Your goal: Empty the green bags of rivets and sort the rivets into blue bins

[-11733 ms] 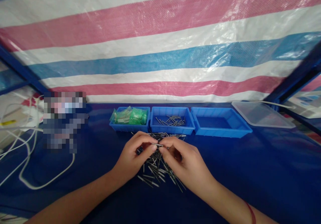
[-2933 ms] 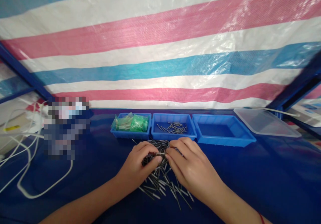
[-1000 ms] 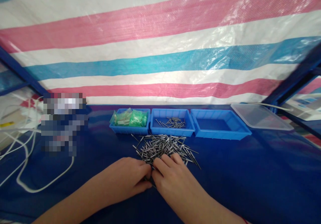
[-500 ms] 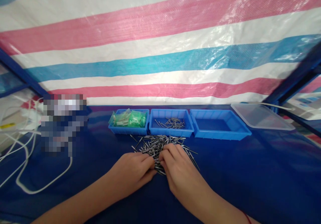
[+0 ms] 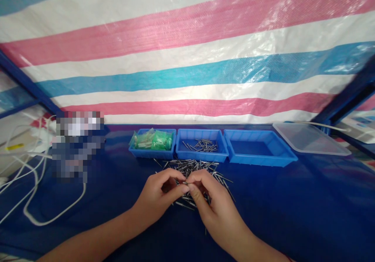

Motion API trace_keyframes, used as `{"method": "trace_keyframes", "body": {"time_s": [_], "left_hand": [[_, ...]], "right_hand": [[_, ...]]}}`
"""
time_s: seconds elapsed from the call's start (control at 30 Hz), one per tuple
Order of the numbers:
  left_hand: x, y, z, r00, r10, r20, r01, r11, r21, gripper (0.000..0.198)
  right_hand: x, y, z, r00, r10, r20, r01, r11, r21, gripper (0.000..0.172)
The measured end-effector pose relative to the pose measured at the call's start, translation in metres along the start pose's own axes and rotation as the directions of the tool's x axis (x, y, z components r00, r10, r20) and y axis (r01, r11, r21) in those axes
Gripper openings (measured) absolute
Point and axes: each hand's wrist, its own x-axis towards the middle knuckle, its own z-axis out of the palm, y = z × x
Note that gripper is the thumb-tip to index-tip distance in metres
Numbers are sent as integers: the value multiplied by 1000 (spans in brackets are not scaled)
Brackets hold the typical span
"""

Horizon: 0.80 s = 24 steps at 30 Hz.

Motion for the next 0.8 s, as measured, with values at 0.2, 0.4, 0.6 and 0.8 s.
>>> {"method": "trace_keyframes", "body": {"time_s": [0.2,0.4,0.6,0.8], "left_hand": [[-1,1,1,999,-13,-48,10,998,-64,17],[-1,2,-4,994,67,-90,-68,998,-9,16],[0,2,-5,984,152,-94,-152,988,2,14],[2,-2,-6,984,156,-87,-155,988,17,16]], "right_hand": [[1,-1,4,992,122,-20,-113,964,240,16],[4,-3,2,962,260,79,-272,904,330,28],[6,2,1,960,273,68,-280,903,326,28],[7,2,-4,987,149,-61,-130,963,238,20]]}}
